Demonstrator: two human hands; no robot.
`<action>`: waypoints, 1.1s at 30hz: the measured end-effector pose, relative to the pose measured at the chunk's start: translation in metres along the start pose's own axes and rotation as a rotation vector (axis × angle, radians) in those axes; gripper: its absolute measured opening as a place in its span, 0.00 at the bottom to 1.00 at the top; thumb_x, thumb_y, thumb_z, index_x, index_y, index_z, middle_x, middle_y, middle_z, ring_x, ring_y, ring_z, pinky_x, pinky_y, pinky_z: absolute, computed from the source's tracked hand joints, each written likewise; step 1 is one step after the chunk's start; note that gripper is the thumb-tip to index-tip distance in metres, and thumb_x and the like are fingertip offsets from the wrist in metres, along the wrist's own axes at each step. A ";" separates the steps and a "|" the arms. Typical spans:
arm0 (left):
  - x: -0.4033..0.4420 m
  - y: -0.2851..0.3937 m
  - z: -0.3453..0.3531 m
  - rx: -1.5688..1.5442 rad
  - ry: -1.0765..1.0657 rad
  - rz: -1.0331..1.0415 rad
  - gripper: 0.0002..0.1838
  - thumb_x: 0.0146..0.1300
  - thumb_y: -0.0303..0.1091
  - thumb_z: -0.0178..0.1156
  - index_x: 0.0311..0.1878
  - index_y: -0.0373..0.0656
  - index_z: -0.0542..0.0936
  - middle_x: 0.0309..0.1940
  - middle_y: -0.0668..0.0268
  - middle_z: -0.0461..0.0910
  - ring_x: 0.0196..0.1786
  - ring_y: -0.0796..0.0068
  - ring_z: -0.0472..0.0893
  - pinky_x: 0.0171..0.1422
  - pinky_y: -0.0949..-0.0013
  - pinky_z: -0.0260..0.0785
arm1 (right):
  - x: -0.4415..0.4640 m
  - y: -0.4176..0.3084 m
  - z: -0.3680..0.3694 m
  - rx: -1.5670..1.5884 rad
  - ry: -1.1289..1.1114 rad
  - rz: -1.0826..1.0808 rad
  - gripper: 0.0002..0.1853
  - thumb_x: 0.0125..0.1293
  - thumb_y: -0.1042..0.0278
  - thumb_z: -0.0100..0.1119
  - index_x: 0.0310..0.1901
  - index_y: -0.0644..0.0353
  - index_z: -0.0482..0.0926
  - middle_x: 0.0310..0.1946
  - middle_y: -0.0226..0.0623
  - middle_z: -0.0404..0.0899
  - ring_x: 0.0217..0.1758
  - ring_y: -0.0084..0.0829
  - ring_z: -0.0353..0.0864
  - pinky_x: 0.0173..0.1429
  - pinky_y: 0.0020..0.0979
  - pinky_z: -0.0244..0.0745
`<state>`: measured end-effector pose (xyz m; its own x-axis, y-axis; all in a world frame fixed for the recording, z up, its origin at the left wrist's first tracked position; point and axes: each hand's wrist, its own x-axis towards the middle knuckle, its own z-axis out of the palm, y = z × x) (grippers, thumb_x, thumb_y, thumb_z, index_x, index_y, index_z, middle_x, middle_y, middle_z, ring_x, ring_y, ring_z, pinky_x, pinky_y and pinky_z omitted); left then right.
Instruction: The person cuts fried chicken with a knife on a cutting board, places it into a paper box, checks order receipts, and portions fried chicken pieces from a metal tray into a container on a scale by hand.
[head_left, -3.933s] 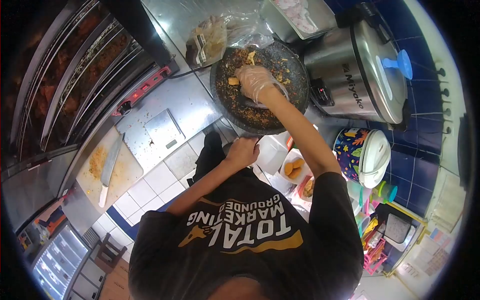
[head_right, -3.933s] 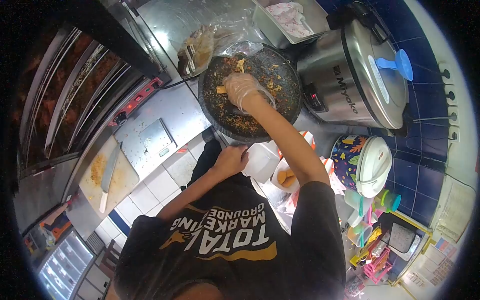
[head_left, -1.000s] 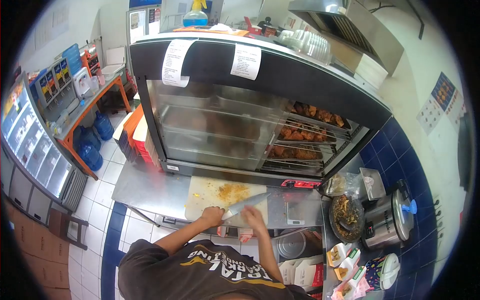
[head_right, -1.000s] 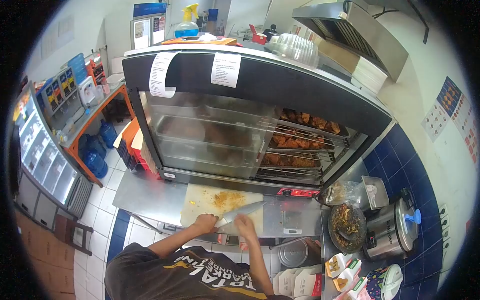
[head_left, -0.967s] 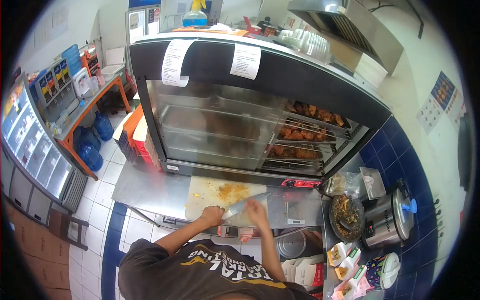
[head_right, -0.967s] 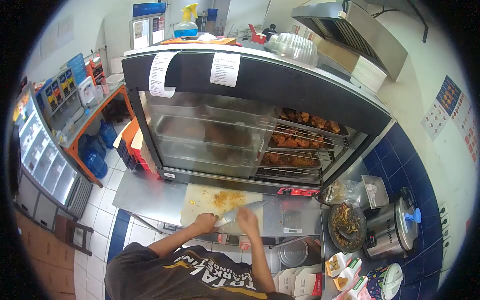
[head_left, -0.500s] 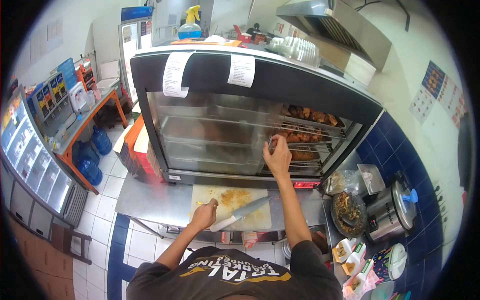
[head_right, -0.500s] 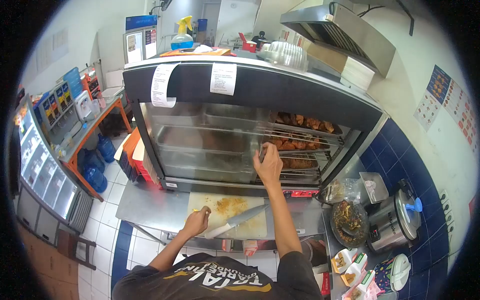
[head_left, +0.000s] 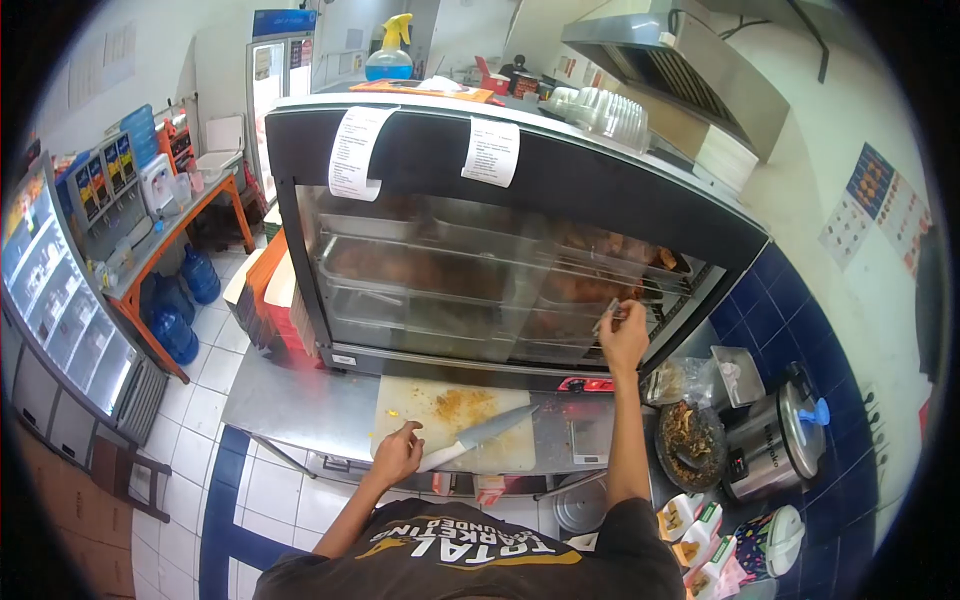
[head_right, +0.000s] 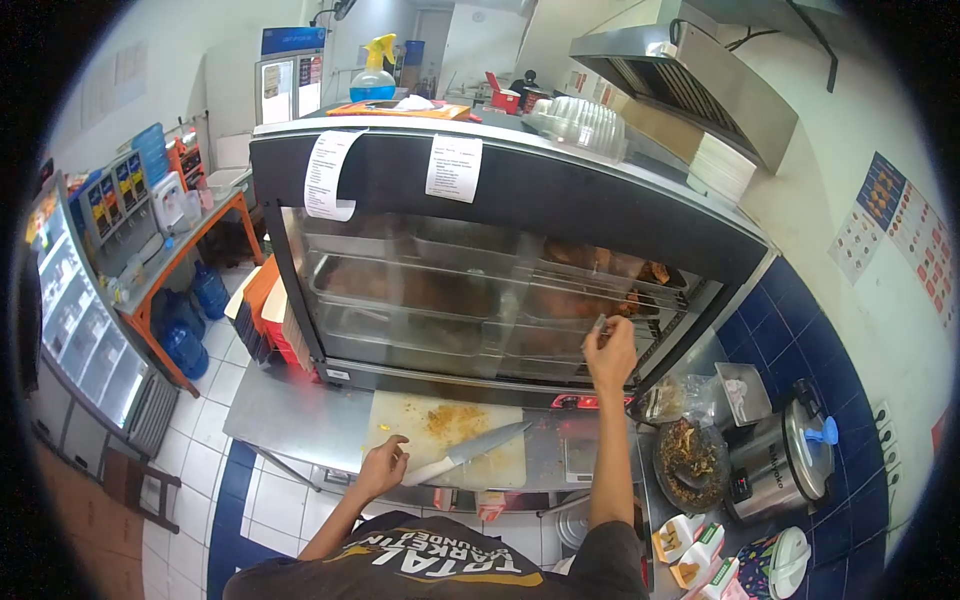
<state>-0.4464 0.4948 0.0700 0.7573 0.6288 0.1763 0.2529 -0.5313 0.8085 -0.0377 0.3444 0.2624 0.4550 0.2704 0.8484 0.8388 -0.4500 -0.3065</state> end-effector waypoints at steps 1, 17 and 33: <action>-0.002 -0.003 0.001 -0.016 0.000 -0.039 0.17 0.65 0.30 0.60 0.57 0.39 0.76 0.32 0.53 0.85 0.33 0.50 0.85 0.42 0.51 0.77 | 0.002 0.011 -0.006 -0.023 -0.018 0.085 0.14 0.62 0.66 0.67 0.45 0.58 0.74 0.36 0.39 0.77 0.37 0.42 0.82 0.41 0.41 0.76; 0.123 0.070 -0.065 -0.078 0.666 0.307 0.04 0.67 0.27 0.62 0.40 0.36 0.80 0.31 0.58 0.81 0.33 0.68 0.82 0.40 0.67 0.74 | 0.029 0.170 -0.067 -0.304 0.001 0.271 0.18 0.60 0.59 0.72 0.43 0.56 0.74 0.38 0.40 0.80 0.43 0.45 0.81 0.45 0.45 0.74; 0.208 0.129 -0.287 -0.636 0.296 0.552 0.20 0.70 0.25 0.64 0.62 0.35 0.73 0.46 0.64 0.84 0.32 0.88 0.79 0.30 0.80 0.70 | -0.042 -0.024 -0.007 0.117 -0.094 0.249 0.11 0.66 0.63 0.69 0.40 0.61 0.79 0.28 0.37 0.83 0.26 0.31 0.81 0.35 0.34 0.75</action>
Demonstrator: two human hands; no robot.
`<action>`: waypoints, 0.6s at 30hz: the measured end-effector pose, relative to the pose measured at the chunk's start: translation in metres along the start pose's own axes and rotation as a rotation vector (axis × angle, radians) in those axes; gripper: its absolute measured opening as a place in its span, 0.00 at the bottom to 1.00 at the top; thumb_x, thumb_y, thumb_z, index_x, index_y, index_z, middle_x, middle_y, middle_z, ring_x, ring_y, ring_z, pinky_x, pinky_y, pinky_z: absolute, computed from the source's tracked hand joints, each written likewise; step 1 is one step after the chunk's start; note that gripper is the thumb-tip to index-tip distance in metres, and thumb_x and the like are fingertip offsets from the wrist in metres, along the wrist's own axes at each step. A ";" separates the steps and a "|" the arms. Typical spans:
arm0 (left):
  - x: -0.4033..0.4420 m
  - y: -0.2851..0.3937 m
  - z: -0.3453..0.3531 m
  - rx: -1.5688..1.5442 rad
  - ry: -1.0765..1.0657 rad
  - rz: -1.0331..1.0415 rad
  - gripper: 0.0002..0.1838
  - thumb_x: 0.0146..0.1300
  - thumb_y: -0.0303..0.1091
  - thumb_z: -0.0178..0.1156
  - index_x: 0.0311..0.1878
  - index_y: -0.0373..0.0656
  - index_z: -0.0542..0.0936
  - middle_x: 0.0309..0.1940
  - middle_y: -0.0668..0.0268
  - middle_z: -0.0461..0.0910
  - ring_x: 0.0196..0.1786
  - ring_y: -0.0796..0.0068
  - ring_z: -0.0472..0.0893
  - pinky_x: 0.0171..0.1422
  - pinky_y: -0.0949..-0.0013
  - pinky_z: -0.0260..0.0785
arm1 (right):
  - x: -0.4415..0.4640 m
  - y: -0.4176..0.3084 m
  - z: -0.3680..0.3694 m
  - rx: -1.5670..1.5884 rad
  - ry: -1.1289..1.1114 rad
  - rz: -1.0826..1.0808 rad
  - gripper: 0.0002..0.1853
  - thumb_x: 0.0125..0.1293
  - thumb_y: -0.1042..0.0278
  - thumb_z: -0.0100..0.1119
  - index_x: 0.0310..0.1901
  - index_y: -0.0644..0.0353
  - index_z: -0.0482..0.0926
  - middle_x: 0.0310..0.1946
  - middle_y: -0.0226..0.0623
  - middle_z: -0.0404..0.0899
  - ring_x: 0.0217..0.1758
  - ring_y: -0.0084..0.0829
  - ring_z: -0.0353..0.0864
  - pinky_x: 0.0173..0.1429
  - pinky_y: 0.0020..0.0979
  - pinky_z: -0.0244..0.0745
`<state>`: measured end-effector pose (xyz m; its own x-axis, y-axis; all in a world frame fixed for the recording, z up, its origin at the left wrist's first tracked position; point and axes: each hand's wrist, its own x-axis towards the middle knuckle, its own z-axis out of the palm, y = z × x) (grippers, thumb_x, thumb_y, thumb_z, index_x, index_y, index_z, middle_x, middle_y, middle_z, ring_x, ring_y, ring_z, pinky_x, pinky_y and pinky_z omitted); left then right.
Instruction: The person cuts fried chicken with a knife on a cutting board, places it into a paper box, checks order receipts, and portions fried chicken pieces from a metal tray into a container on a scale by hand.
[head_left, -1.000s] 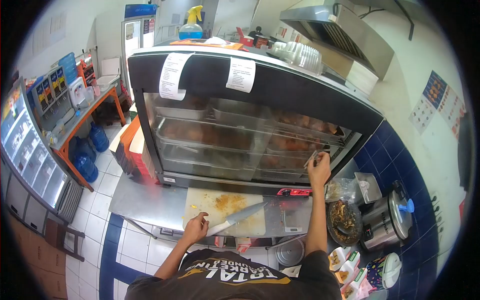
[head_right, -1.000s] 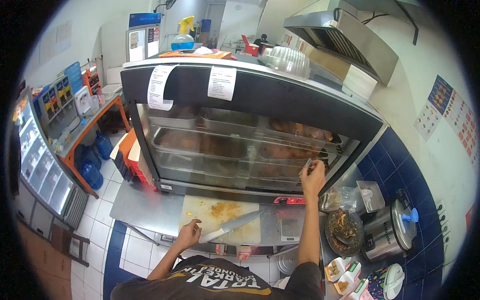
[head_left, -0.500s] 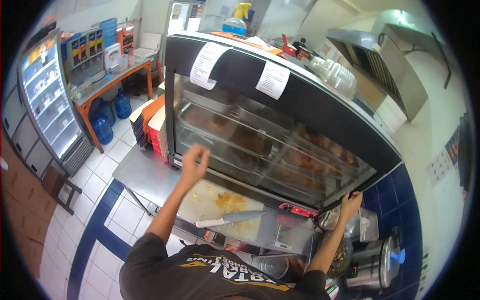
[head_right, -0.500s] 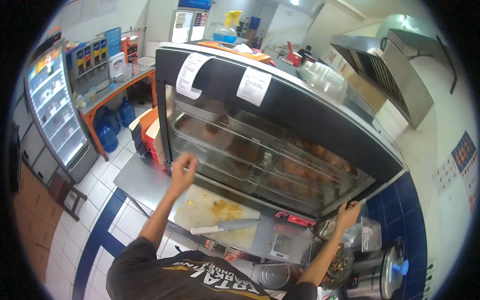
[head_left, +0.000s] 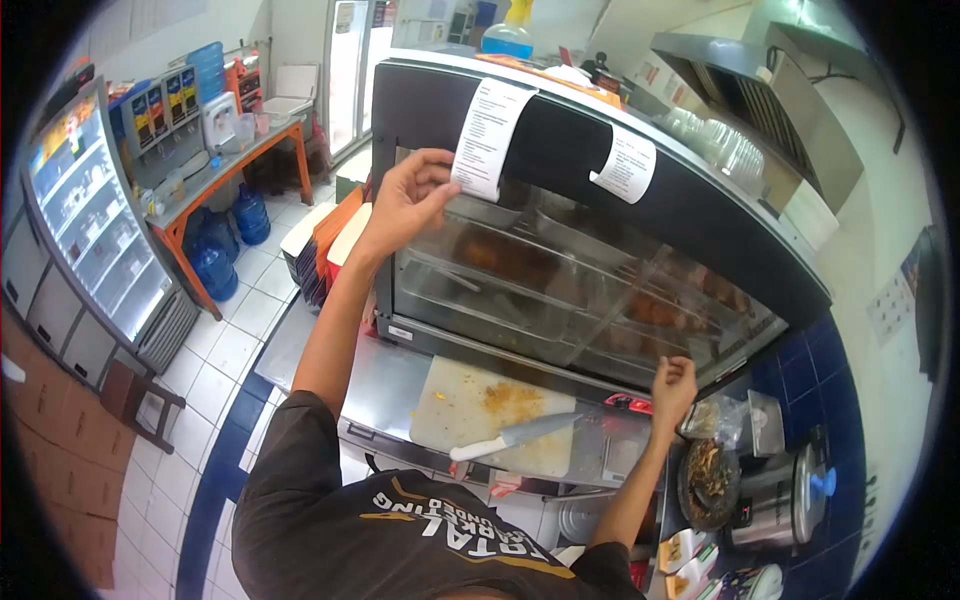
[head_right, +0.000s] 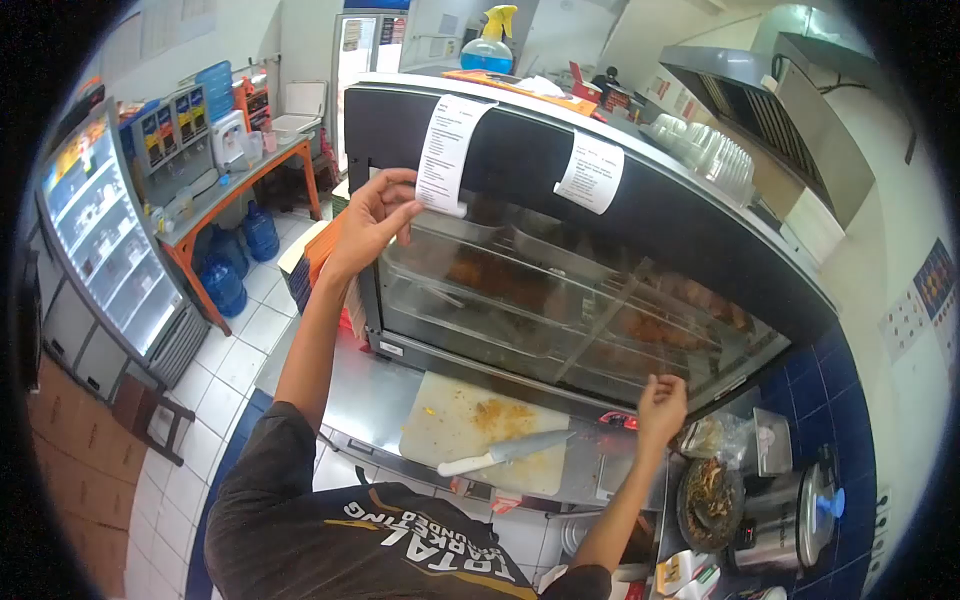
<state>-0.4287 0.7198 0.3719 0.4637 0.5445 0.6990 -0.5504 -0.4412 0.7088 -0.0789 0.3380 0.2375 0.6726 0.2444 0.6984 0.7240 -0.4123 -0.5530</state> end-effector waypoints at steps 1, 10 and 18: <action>0.000 0.001 -0.002 0.026 -0.055 -0.072 0.20 0.69 0.26 0.64 0.62 0.35 0.74 0.44 0.65 0.85 0.31 0.89 0.78 0.28 0.81 0.70 | -0.009 -0.015 0.007 -0.008 0.005 0.010 0.11 0.66 0.63 0.69 0.40 0.61 0.79 0.28 0.37 0.83 0.26 0.31 0.81 0.35 0.34 0.75; 0.001 -0.010 -0.006 0.226 -0.083 -0.049 0.15 0.68 0.25 0.66 0.56 0.35 0.77 0.31 0.72 0.83 0.24 0.96 0.71 0.26 0.84 0.61 | -0.043 -0.118 0.023 0.097 -0.219 0.068 0.07 0.66 0.70 0.68 0.38 0.63 0.81 0.27 0.35 0.83 0.26 0.23 0.79 0.34 0.27 0.74; 0.005 -0.025 0.002 0.278 -0.034 0.030 0.15 0.63 0.27 0.69 0.52 0.36 0.80 0.27 0.74 0.84 0.22 0.93 0.68 0.27 0.81 0.57 | -0.088 -0.306 -0.081 0.882 -1.419 -0.563 0.11 0.67 0.67 0.66 0.34 0.66 0.78 0.28 0.40 0.77 0.30 0.40 0.79 0.35 0.36 0.73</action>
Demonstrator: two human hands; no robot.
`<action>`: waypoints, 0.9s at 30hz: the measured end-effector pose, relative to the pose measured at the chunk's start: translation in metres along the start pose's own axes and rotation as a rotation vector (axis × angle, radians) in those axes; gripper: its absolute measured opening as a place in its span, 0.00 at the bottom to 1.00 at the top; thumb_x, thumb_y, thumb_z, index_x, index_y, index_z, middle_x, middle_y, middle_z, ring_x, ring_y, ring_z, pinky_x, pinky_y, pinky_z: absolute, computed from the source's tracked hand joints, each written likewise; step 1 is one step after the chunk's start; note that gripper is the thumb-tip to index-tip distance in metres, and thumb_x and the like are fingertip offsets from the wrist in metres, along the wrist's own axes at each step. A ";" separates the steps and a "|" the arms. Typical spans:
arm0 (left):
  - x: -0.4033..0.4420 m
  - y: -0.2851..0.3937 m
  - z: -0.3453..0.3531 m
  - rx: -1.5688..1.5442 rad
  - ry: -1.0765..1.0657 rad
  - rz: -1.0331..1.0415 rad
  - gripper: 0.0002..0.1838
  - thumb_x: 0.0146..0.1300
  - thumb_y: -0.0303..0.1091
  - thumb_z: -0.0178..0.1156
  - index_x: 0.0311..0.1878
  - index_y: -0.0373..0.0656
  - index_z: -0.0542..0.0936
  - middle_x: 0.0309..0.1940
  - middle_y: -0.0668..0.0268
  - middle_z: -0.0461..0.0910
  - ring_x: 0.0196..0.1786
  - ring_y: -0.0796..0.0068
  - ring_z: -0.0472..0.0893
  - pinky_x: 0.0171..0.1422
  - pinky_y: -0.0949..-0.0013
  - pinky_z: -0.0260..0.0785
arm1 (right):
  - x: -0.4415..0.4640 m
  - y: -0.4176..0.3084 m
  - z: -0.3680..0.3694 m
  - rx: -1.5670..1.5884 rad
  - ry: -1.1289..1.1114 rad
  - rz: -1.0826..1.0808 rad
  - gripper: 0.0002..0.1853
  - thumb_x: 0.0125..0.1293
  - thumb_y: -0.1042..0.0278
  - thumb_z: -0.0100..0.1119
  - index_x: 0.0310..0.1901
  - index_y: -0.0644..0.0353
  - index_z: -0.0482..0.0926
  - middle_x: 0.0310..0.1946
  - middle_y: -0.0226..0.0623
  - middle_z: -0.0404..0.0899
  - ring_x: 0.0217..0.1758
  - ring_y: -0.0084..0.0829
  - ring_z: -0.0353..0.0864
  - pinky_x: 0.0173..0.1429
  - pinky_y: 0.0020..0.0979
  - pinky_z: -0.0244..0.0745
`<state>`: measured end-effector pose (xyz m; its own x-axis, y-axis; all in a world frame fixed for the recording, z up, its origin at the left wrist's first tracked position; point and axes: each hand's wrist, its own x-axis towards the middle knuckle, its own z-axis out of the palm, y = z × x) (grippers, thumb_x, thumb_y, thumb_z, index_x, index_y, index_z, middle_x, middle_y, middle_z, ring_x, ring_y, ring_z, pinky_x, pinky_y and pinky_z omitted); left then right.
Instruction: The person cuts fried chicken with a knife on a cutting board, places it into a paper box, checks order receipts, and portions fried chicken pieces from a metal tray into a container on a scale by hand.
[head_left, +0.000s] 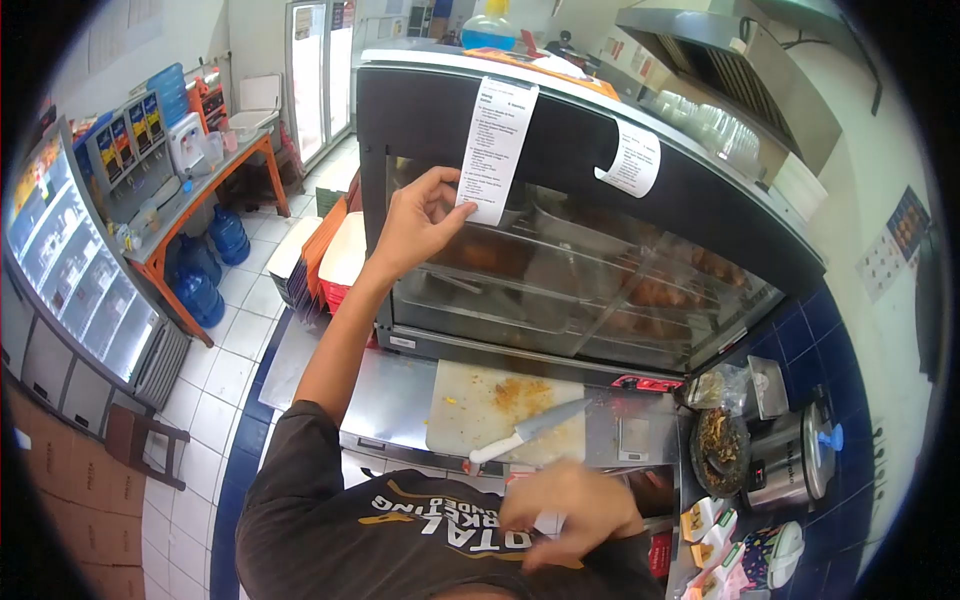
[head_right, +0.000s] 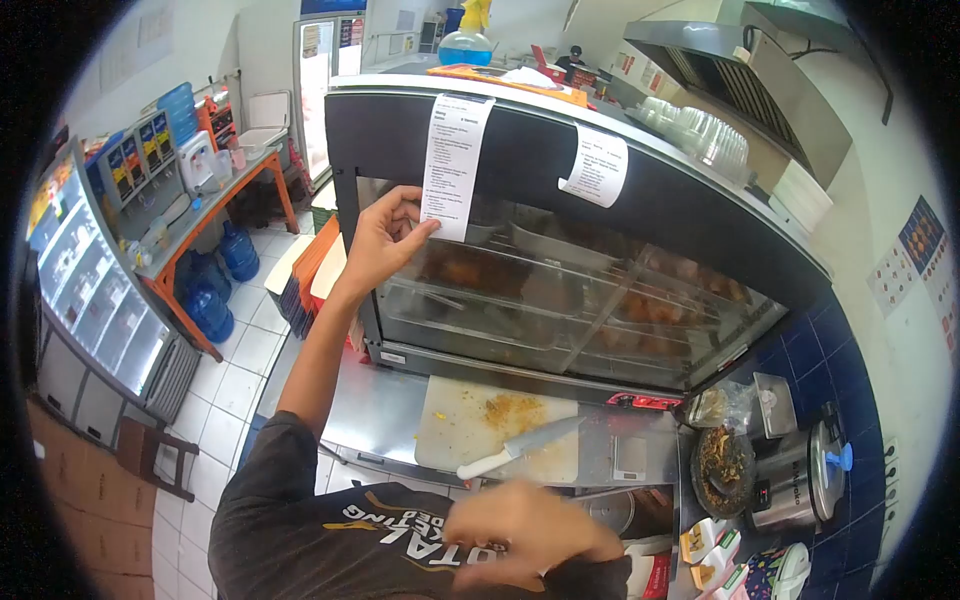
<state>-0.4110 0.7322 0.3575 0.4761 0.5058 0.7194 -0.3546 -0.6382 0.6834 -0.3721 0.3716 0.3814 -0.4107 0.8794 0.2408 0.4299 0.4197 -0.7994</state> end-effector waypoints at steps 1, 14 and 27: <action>0.000 0.001 0.001 -0.022 0.004 0.004 0.15 0.63 0.27 0.69 0.52 0.36 0.80 0.28 0.73 0.84 0.23 0.94 0.68 0.27 0.81 0.58 | 0.009 -0.006 0.008 0.072 -0.211 -0.085 0.13 0.69 0.65 0.65 0.33 0.67 0.77 0.27 0.41 0.75 0.29 0.44 0.77 0.33 0.39 0.70; -0.004 -0.026 0.008 -0.077 -0.059 0.007 0.18 0.67 0.28 0.69 0.58 0.37 0.79 0.43 0.73 0.81 0.31 0.94 0.74 0.29 0.84 0.62 | 0.067 0.000 0.070 1.129 0.168 -0.331 0.15 0.74 0.68 0.46 0.30 0.70 0.70 0.23 0.49 0.69 0.23 0.52 0.71 0.28 0.46 0.62; -0.016 -0.019 0.010 -0.181 0.069 -0.132 0.13 0.66 0.25 0.66 0.53 0.37 0.80 0.34 0.69 0.84 0.27 0.91 0.75 0.28 0.82 0.64 | 0.030 0.045 0.069 0.963 0.262 -0.136 0.15 0.75 0.62 0.50 0.33 0.64 0.74 0.25 0.42 0.75 0.27 0.39 0.76 0.34 0.37 0.71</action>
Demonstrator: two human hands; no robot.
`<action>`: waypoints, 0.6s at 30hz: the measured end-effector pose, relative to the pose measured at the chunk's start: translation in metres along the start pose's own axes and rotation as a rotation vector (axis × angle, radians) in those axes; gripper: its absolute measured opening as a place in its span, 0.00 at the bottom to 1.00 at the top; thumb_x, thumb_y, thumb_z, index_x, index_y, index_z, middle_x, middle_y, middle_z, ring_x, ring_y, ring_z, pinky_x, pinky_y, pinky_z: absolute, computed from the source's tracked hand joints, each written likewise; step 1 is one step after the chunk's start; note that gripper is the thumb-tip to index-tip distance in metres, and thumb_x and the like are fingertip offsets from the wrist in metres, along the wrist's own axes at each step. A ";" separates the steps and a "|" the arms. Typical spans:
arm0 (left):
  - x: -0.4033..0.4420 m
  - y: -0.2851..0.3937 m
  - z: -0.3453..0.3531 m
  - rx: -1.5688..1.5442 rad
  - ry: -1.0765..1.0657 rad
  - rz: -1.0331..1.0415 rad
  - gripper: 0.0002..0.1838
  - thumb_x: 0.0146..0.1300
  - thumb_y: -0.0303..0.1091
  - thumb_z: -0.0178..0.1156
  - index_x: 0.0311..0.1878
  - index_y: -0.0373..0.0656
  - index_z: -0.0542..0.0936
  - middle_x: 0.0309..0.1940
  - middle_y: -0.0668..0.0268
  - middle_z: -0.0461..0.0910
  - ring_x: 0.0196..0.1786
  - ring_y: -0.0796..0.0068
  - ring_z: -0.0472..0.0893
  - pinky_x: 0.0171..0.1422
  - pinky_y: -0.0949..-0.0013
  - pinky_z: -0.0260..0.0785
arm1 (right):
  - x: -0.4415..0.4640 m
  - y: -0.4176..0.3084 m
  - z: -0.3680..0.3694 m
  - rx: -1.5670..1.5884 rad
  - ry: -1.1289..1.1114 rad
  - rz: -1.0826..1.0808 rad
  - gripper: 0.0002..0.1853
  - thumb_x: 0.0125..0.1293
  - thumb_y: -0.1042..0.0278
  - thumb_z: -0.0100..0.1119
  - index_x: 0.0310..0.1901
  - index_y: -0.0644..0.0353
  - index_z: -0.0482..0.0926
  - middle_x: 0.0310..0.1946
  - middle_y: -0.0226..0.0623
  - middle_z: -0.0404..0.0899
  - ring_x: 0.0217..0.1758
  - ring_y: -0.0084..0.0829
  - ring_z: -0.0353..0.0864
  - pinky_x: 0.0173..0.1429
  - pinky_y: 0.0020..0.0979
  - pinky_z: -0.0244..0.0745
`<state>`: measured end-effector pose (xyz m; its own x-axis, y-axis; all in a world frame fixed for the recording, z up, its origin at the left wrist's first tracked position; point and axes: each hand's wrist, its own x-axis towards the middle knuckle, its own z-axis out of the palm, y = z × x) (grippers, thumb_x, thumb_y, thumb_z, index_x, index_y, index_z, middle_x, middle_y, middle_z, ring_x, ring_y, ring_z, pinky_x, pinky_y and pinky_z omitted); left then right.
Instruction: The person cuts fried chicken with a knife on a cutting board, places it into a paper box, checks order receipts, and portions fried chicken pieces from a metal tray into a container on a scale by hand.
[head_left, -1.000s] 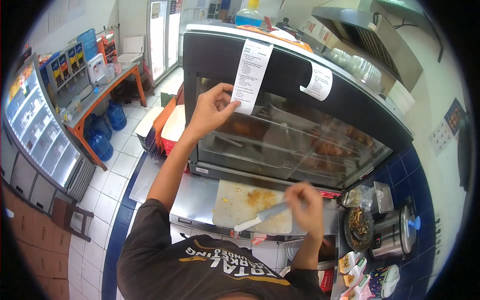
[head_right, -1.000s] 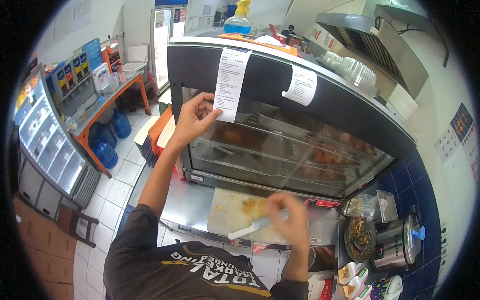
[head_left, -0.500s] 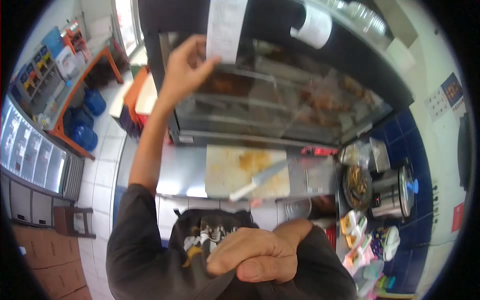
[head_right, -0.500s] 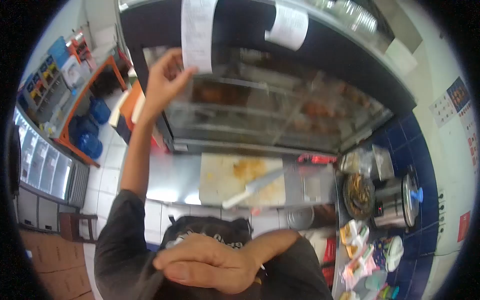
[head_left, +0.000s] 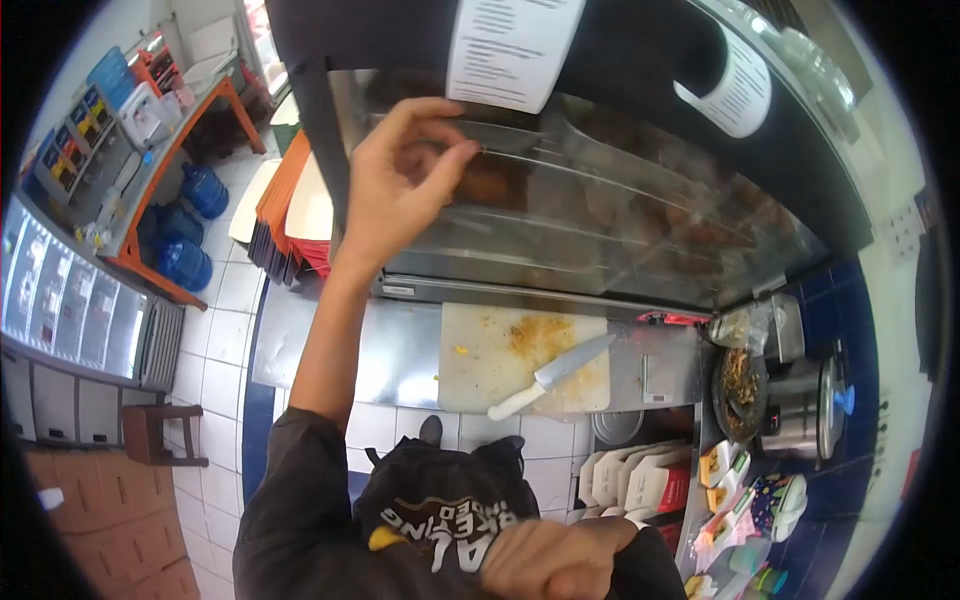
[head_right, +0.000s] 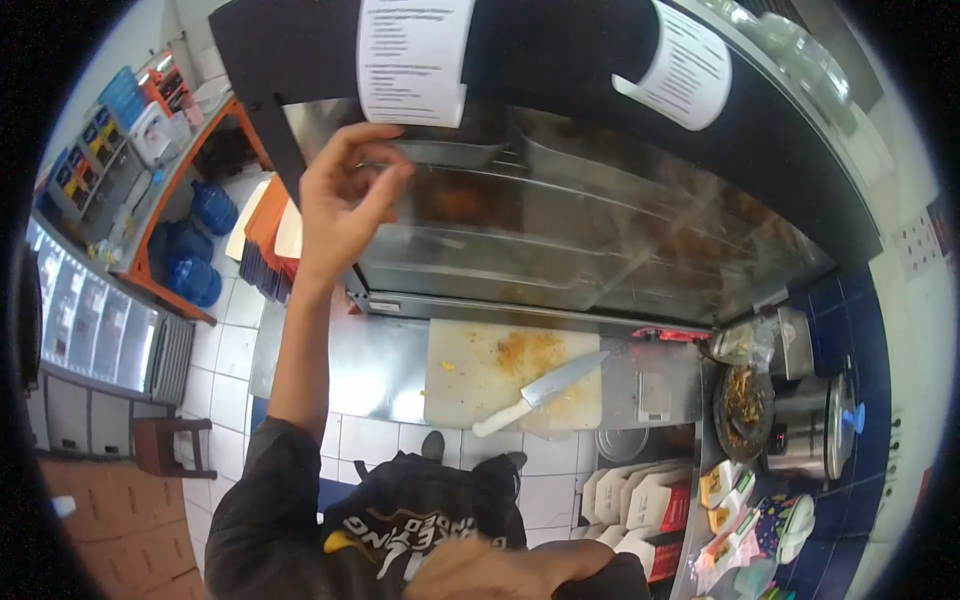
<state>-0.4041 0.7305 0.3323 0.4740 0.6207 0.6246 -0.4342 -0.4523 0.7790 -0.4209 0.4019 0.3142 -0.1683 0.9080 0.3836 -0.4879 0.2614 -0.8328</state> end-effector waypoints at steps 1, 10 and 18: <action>-0.009 -0.008 -0.001 -0.050 0.047 0.027 0.09 0.69 0.27 0.66 0.50 0.37 0.80 0.33 0.68 0.83 0.27 0.90 0.76 0.28 0.81 0.65 | -0.011 -0.003 -0.006 -0.117 0.258 0.034 0.18 0.77 0.61 0.48 0.30 0.62 0.72 0.23 0.38 0.72 0.26 0.34 0.73 0.32 0.35 0.68; -0.261 -0.111 0.104 0.539 -0.741 -0.246 0.14 0.62 0.42 0.66 0.40 0.38 0.81 0.28 0.55 0.84 0.29 0.51 0.84 0.37 0.53 0.77 | -0.209 0.131 -0.204 -1.388 1.615 0.608 0.16 0.74 0.58 0.56 0.41 0.64 0.83 0.29 0.49 0.86 0.34 0.42 0.89 0.39 0.39 0.81; -0.328 -0.160 0.146 0.897 -1.015 -0.201 0.31 0.52 0.42 0.74 0.56 0.37 0.75 0.42 0.51 0.82 0.42 0.49 0.86 0.44 0.53 0.82 | -0.162 0.140 -0.203 -1.464 1.554 0.757 0.24 0.70 0.45 0.58 0.33 0.61 0.86 0.31 0.54 0.86 0.39 0.53 0.88 0.45 0.50 0.81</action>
<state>-0.3780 0.5055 0.0113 0.9859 0.1626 -0.0395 0.1652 -0.9078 0.3856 -0.2883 0.3578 0.0545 0.9768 0.2064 0.0578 0.2048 -0.8194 -0.5353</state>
